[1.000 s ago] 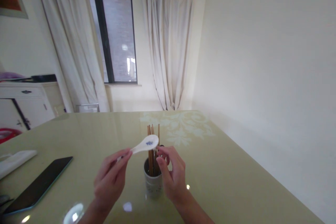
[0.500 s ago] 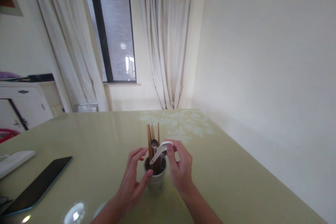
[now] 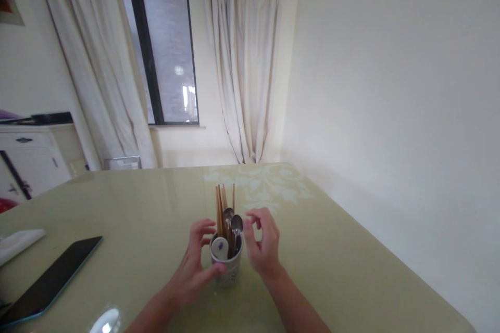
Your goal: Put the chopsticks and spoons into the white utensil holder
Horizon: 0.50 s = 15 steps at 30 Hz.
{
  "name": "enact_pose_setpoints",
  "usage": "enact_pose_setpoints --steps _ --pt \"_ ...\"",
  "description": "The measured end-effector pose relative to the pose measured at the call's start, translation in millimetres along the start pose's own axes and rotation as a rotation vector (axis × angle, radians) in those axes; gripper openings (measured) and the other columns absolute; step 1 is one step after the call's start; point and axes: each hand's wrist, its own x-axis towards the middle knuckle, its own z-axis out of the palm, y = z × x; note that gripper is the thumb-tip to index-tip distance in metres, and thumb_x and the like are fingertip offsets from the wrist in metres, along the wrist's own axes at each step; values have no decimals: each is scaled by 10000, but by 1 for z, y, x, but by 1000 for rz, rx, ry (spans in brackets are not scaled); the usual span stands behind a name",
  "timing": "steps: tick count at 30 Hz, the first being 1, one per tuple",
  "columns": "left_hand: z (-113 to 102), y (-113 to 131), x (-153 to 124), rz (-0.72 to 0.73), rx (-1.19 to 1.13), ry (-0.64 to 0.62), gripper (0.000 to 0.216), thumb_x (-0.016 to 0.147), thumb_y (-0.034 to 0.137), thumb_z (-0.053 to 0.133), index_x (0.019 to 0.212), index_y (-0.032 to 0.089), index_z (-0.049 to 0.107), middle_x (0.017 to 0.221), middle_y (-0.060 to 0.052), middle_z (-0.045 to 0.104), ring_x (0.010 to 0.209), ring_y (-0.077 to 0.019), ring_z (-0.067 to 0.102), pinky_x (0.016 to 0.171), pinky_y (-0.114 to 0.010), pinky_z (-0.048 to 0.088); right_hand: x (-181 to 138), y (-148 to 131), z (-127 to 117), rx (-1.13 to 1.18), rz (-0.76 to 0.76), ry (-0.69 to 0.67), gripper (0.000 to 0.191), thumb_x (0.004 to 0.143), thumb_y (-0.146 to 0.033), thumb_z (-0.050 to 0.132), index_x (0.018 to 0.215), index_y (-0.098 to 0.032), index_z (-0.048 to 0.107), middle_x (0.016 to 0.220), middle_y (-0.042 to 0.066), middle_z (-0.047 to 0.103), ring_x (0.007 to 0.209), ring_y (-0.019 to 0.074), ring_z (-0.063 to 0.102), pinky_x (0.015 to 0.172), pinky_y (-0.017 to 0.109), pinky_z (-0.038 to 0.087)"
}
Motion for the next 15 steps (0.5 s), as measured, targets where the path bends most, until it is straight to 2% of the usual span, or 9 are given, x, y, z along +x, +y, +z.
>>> enact_pose_setpoints --steps 2,3,5,7,9,11,13,15 --pt "-3 1 3 -108 -24 -92 918 771 412 912 1502 252 381 1380 -151 630 1185 -310 696 1026 -518 589 -1 11 0 59 71 -5 292 1083 -470 536 1147 -218 667 859 23 637 725 192 598 663 307 507" --pt "-3 2 5 -143 -35 -118 899 767 380 912 1497 245 406 1366 -148 660 1189 -309 701 1032 -513 587 -3 16 1 93 96 -47 406 1076 -563 512 1211 -209 656 895 33 650 744 198 611 680 313 521" --pt "-2 4 9 -157 -44 -121 739 798 340 871 1436 232 513 1357 -139 699 1220 -308 697 1051 -501 583 -6 24 5 153 128 -177 636 1029 -727 478 1343 -193 621 1019 78 706 847 231 668 742 337 553" --pt "0 5 13 -145 -33 -97 549 854 341 807 1353 229 609 1326 -122 732 1214 -298 707 1051 -490 590 -11 27 11 208 148 -314 781 964 -799 536 1435 -178 582 1194 136 734 1021 286 709 851 376 576" --pt "4 4 15 -133 -29 -71 454 913 347 734 1340 227 639 1327 -117 741 1215 -284 715 1058 -478 596 -15 27 18 264 166 -412 819 899 -755 690 1457 -169 570 1291 162 731 1137 328 712 947 414 577" --pt "7 -2 14 -129 -43 -67 444 937 315 690 1367 221 634 1367 -123 730 1233 -271 717 1073 -464 594 -19 25 22 305 198 -461 765 847 -625 823 1417 -173 585 1231 138 762 1086 316 738 943 415 593" --pt "9 -11 11 -123 -23 -83 488 899 261 713 1380 223 634 1393 -125 723 1258 -272 711 1103 -474 577 -21 25 25 303 241 -461 684 816 -491 876 1359 -184 593 1127 96 789 981 281 759 878 383 611" --pt "10 -21 8 -118 50 -96 584 842 227 758 1411 235 623 1407 -127 719 1290 -288 694 1127 -504 555 -21 29 25 255 287 -405 636 801 -396 875 1325 -187 582 1075 80 797 924 259 762 831 359 614"
